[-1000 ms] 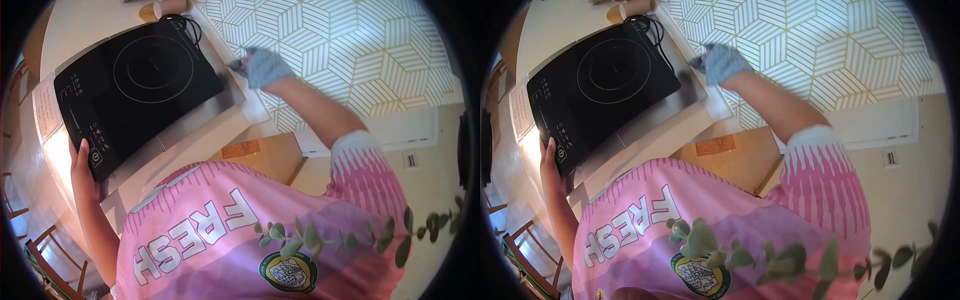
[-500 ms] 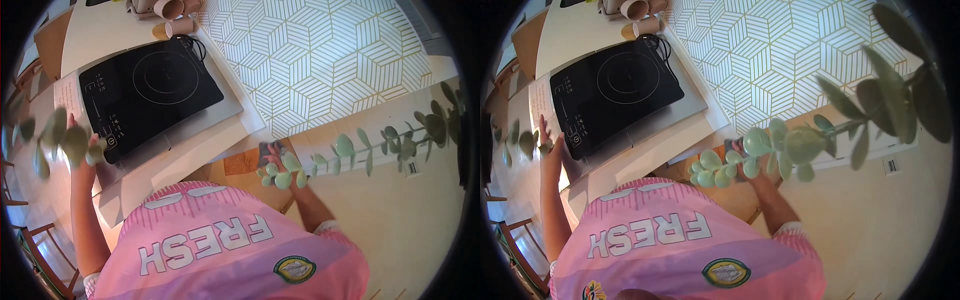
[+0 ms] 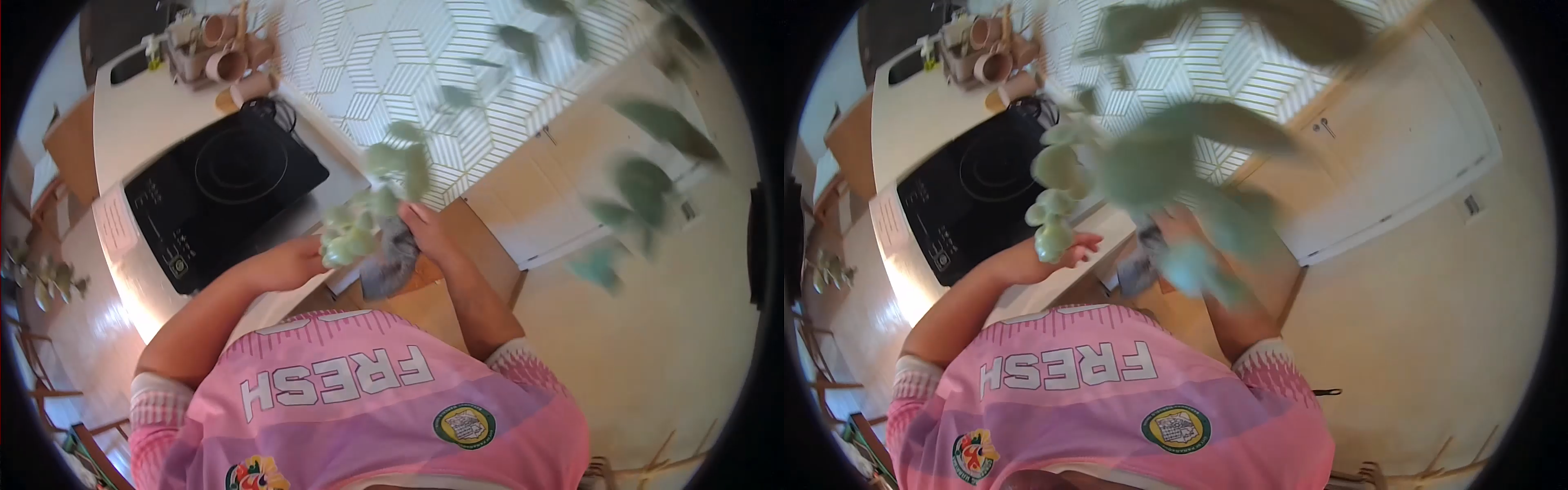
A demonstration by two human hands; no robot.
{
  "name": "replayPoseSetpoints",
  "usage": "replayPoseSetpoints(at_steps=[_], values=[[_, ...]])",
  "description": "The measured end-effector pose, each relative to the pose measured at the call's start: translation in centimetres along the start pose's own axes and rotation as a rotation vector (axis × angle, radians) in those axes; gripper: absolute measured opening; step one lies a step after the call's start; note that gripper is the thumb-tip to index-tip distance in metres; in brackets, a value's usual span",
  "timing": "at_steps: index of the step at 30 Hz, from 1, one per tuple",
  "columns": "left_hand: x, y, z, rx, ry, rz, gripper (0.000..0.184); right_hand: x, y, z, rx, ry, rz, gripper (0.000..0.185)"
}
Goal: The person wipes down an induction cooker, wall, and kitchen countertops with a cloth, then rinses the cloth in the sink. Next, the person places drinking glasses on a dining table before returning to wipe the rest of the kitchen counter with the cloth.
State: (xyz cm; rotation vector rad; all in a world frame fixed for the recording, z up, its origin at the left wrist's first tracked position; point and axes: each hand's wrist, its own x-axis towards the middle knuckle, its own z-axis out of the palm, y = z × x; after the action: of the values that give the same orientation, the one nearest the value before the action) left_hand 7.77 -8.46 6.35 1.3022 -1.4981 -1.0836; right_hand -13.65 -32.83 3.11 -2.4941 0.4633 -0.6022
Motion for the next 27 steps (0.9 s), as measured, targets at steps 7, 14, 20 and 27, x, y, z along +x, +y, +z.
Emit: replayPoseSetpoints(at_steps=[7, 14, 20, 27], values=[[11.2, 0.5, 1.2, -1.110, 0.272, -0.029, 0.041, 7.5, -16.0, -4.6, -0.139, -0.105, -0.403, 0.031], [16.8, 0.2, -4.4, 0.812, 0.563, 0.186, 0.042, 6.6, -11.4, -9.6, -0.331, -0.045, -0.662, 0.047], [23.4, 10.2, -3.3, 1.429, 0.801, -0.180, 0.028, 5.9, -8.5, -15.4, -0.400, 0.109, -0.788, 0.025], [34.6, 16.7, -6.7, 0.535, 1.003, 0.964, 0.053, 7.5, -3.5, -16.0, -0.650, 0.468, -0.967, 0.010]])
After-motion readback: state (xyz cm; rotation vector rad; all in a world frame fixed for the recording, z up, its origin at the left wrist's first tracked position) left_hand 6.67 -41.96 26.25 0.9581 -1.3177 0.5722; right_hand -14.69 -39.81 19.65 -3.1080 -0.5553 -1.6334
